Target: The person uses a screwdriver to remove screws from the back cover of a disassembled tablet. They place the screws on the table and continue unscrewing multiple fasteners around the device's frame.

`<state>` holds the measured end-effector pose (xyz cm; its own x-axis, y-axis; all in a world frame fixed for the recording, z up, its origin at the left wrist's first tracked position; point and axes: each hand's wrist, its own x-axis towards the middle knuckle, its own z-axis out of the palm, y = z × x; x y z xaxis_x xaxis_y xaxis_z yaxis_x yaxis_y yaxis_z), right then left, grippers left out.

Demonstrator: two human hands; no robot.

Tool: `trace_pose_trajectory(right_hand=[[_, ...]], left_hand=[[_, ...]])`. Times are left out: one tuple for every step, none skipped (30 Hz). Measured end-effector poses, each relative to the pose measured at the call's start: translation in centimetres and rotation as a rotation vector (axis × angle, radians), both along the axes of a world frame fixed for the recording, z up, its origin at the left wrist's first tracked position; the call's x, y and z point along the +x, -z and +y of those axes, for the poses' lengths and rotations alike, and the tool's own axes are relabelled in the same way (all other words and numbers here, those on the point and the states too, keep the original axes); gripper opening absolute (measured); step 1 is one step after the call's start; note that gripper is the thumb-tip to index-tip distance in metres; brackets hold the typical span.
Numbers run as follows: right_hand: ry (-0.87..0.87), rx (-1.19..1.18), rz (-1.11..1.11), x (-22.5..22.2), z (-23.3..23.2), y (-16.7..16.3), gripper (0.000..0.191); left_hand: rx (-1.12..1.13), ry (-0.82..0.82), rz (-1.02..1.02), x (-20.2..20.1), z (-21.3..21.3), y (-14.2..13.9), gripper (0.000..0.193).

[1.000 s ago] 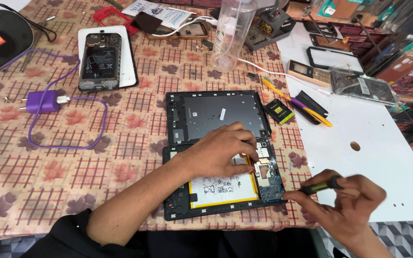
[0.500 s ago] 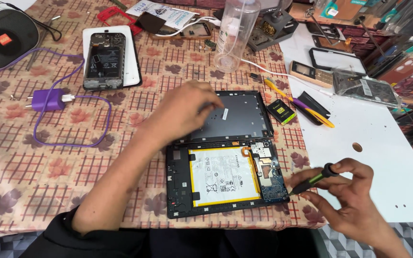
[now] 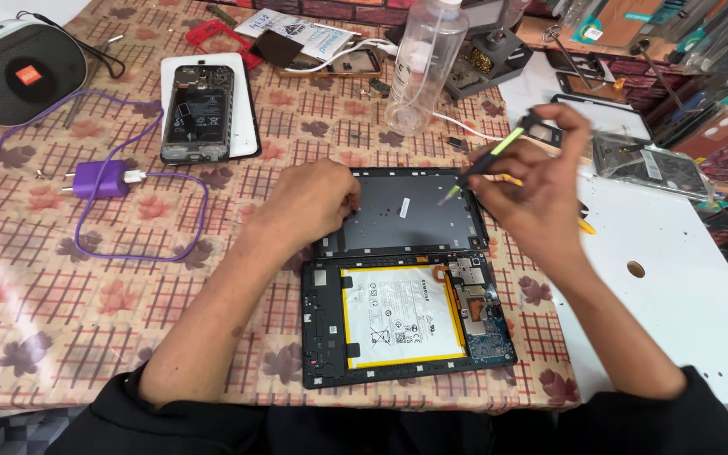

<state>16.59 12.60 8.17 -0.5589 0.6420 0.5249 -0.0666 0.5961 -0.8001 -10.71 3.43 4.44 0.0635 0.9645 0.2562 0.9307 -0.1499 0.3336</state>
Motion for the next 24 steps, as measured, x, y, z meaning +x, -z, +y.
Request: trace_pose_trajectory(right_hand=[[-0.005,-0.018,0.003,-1.0,0.5,0.5,0.078],[-0.009,-0.027,0.005,-1.8,0.8,1.1,0.078],[-0.013,-0.037,0.007,-2.5,1.0,1.7,0.078],[-0.017,-0.047,0.009,-3.0,1.1,2.2,0.078],[-0.012,-0.03,-0.001,-3.3,1.1,2.6,0.077],[-0.008,-0.013,-0.011,-3.5,1.0,3.0,0.076],[-0.005,0.003,-0.021,-3.7,0.9,3.3,0.075],[0.007,0.012,-0.013,-3.8,0.8,3.5,0.074],[0.019,0.021,-0.005,-3.8,0.8,3.7,0.074],[0.032,0.031,0.002,-3.9,0.7,3.8,0.074],[0.043,0.031,-0.004,-3.9,0.6,3.9,0.073],[0.053,0.032,-0.009,-4.0,0.6,4.0,0.073],[0.061,0.033,-0.014,-4.1,0.5,4.0,0.073],[0.052,0.033,-0.022,-4.2,0.5,4.1,0.072],[0.042,0.032,-0.029,-4.3,0.4,4.1,0.071],[0.034,0.033,-0.036,-4.3,0.4,4.1,0.07],[0.021,0.032,-0.036,-4.4,0.3,4.1,0.07],[0.009,0.031,-0.036,-4.4,0.2,4.1,0.071],[-0.005,0.031,-0.036,-4.4,0.2,4.0,0.071],[-0.008,0.034,-0.045,-4.4,0.2,3.9,0.072],[-0.011,0.036,-0.056,-4.4,0.2,3.8,0.072],[-0.015,0.039,-0.067,-4.4,0.3,3.7,0.072],[-0.009,0.04,-0.065,-4.4,0.4,3.5,0.073],[-0.001,0.039,-0.063,-4.5,0.5,3.4,0.073]], left_hand=[[-0.007,0.002,-0.001,0.1,0.1,0.0,0.013],[-0.015,0.004,-0.002,0.3,0.2,0.1,0.012],[-0.006,0.014,0.0,0.4,0.2,0.1,0.012],[0.004,0.023,0.002,0.5,0.2,0.1,0.013],[0.013,0.033,0.004,0.6,0.2,0.1,0.013],[0.042,0.02,0.016,0.6,0.2,0.1,0.017],[0.071,0.007,0.029,0.6,0.2,0.1,0.021],[0.098,-0.006,0.041,0.5,0.1,0.1,0.025],[0.126,-0.015,0.047,0.5,0.2,0.1,0.029],[0.153,-0.023,0.053,0.4,0.2,0.1,0.032],[0.181,-0.031,0.059,0.4,0.2,0.1,0.035],[0.169,-0.031,0.068,0.4,0.3,0.1,0.036],[0.156,-0.032,0.077,0.5,0.3,0.2,0.037],[0.143,-0.035,0.086,0.5,0.4,0.2,0.038],[0.137,-0.039,0.091,0.6,0.4,0.3,0.038],[0.132,-0.042,0.096,0.7,0.5,0.4,0.038],[0.127,-0.045,0.101,0.9,0.6,0.5,0.038],[0.131,-0.029,0.104,1.0,0.6,0.6,0.037],[0.135,-0.014,0.107,1.0,0.6,0.7,0.036],[0.14,0.001,0.111,1.1,0.6,0.7,0.035],[0.136,0.003,0.114,1.2,0.7,0.8,0.034],[0.132,0.003,0.116,1.3,0.6,0.9,0.034],[0.128,0.004,0.118,1.4,0.6,0.9,0.033],[0.156,-0.001,0.116,1.3,0.6,0.8,0.036]])
